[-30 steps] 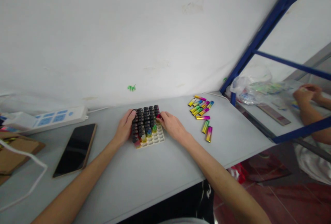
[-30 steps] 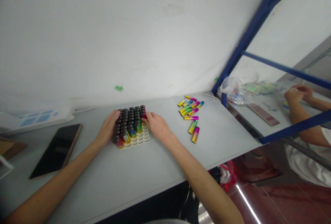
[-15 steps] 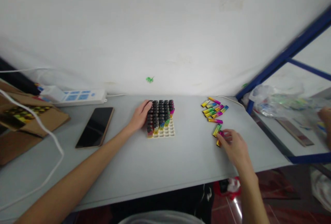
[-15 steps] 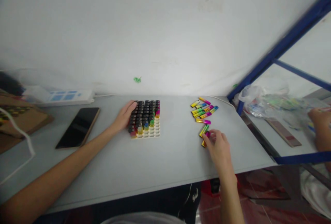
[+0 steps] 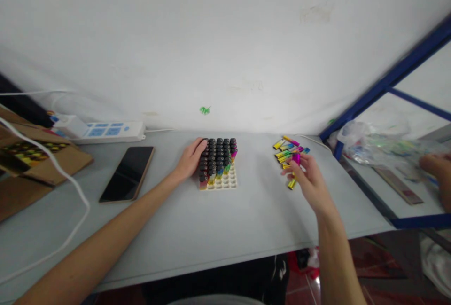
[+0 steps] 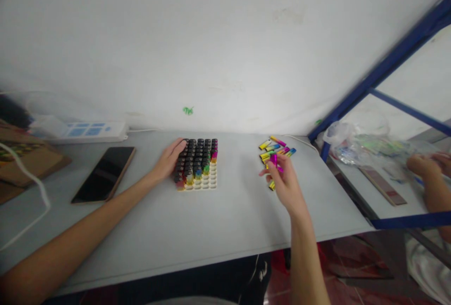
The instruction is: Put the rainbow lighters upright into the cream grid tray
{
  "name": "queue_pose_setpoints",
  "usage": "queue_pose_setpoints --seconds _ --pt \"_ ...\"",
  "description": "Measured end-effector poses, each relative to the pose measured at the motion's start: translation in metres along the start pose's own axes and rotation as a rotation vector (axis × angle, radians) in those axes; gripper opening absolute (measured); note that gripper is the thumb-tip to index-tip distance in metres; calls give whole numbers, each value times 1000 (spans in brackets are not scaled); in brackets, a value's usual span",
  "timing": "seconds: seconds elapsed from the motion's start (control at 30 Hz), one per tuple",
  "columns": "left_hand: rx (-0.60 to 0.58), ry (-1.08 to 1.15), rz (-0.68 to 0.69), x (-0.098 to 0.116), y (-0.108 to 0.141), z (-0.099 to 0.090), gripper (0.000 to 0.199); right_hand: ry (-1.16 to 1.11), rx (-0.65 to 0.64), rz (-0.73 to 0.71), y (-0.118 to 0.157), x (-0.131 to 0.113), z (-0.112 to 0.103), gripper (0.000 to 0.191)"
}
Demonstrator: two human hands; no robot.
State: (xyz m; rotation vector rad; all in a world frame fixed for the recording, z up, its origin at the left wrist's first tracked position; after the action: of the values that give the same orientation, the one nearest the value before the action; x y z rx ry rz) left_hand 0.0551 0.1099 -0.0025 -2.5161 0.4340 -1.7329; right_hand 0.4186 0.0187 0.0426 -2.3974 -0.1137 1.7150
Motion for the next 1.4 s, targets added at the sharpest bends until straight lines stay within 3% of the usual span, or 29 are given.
queue_pose_setpoints --seconds 0.1,0.17,0.33,0.47,0.63,0.97,1.07,1.2,1.4 --pt "4 6 4 0 0 -1 43 -227 -176 -56 -31 -28 66 42" --pt "0 8 -1 0 0 -1 43 -310 -186 -10 -48 -26 97 44" --pt "-10 11 -15 -2 0 -1 46 -167 -34 42 -53 1 125 56" --pt "-3 26 -25 -5 0 -1 45 -31 -46 41 -38 11 133 54" --pt "1 61 -39 -8 0 -2 43 111 -54 11 -31 4 136 40" --pt "-2 80 -47 -4 2 0 43 80 -93 18 -31 4 134 40" --pt "0 74 -51 -3 2 0 42 71 -168 -76 -33 -3 137 34" --pt "-1 77 -42 0 1 0 41 183 -121 -249 -32 -21 131 32" --pt "-5 68 -39 0 1 0 39 192 -120 -206 -31 -24 131 39"
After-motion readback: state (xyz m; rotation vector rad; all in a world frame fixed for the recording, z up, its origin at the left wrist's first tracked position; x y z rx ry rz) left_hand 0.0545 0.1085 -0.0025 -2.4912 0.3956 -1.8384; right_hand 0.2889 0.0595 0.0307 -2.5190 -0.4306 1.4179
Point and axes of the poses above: each hand's wrist, its own y-axis away from the middle knuckle, its own z-axis out of the palm, x = y × z, the point moved 9 cm from there along -y, towards the middle knuckle, and after that the axes turned 7 degrees about -x, right-handed, at the moved point
